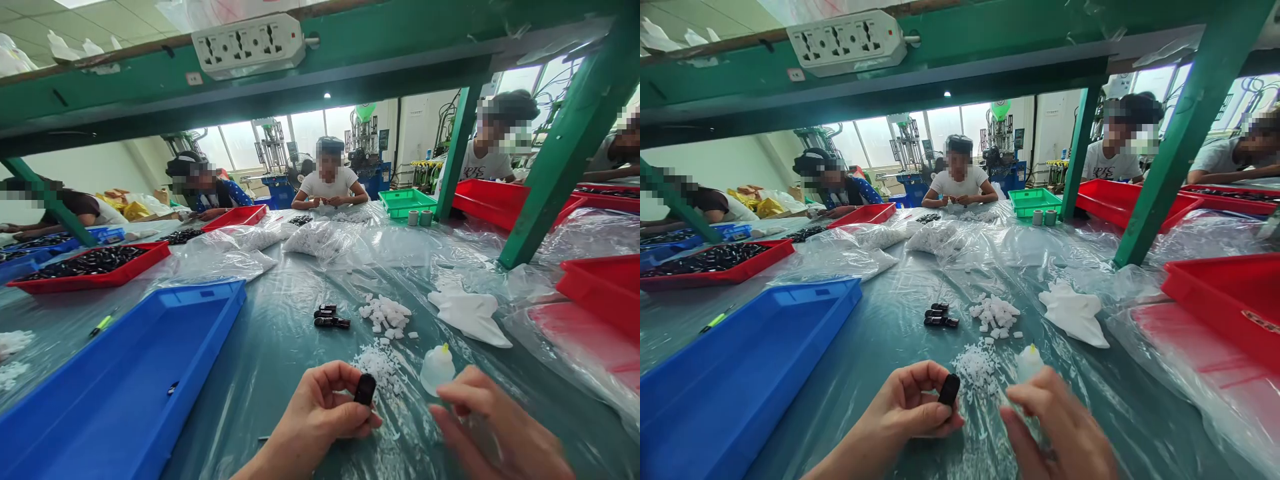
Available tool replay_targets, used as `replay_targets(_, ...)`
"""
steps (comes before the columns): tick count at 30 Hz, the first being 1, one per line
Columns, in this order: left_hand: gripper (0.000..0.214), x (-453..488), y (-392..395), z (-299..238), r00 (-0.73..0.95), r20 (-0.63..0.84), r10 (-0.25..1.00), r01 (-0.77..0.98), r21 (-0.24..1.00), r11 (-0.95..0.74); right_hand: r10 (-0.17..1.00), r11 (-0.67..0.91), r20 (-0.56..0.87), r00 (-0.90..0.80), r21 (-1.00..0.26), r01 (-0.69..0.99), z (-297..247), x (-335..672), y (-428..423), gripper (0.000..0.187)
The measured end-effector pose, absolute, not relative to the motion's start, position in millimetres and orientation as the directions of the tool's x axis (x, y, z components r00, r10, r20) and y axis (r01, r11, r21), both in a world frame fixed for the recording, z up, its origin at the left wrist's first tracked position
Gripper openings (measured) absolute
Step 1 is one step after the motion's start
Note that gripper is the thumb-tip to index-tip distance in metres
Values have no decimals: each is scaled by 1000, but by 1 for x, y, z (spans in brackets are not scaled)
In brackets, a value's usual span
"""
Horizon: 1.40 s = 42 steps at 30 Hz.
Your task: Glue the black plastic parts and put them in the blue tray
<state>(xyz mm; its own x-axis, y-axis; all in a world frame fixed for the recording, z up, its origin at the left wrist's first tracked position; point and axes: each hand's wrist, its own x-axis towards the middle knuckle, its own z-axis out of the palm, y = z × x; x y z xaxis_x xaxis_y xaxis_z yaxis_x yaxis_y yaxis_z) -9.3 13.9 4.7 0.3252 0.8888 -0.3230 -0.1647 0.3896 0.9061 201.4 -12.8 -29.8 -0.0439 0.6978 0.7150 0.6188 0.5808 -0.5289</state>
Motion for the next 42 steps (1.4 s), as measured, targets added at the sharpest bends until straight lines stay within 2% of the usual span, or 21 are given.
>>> replay_targets(1, 33, -9, 14, 7, 313, -328, 891, -153, 909, 388, 712, 509, 697, 80, -592, 624, -25, 207, -9, 15)
replay_targets(3, 32, -9, 14, 10, 294, -326, 898, -141, 915, 379, 778, 338, 579, 243, -714, 613, -21, 218, 1, 37)
replay_targets(5, 32, -9, 14, 12, 294, -318, 901, -145, 917, 371, 898, 172, 366, 246, -805, 568, -22, 227, 13, 62)
replay_targets(7, 33, -8, 14, 13, 301, -302, 905, -165, 918, 361, 977, 91, 178, 118, -846, 525, -27, 231, 23, 74)
replay_targets(9, 34, -7, 13, 12, 312, -297, 903, -183, 913, 363, 997, 75, 61, -44, -861, 504, -30, 231, 27, 66)
replay_targets(11, 35, -6, 12, 10, 329, -295, 897, -193, 909, 369, 989, 84, 12, -146, -863, 498, -31, 227, 28, 48)
replay_targets(13, 35, -5, 11, 8, 358, -284, 890, -198, 908, 369, 985, 121, 38, -170, -851, 510, -30, 224, 27, 37)
replay_targets(16, 35, -4, 10, 3, 410, -272, 870, -210, 900, 381, 961, 275, 230, -153, -746, 607, -28, 221, 25, 32)
replay_targets(19, 36, -2, 9, -3, 451, -282, 847, -222, 883, 413, 812, 512, 543, -215, -486, 708, -28, 222, 23, 29)
replay_targets(21, 37, 0, 9, -7, 475, -289, 831, -224, 873, 432, 683, 592, 674, -280, -287, 753, -29, 224, 22, 36)
replay_targets(23, 37, 1, 9, -12, 495, -292, 818, -231, 864, 448, 616, 594, 711, -339, -135, 793, -30, 226, 21, 46)
replay_targets(25, 36, 2, 9, -16, 506, -294, 811, -242, 854, 460, 610, 567, 698, -375, -55, 822, -32, 228, 20, 52)
replay_targets(32, 34, 0, 9, -16, 527, -300, 796, -232, 850, 473, 610, 507, 695, -382, 28, 862, -32, 232, 19, 61)
replay_targets(42, 32, 0, 9, -13, 545, -300, 783, -220, 850, 479, 596, 508, 707, -381, 34, 860, -23, 229, 15, 58)
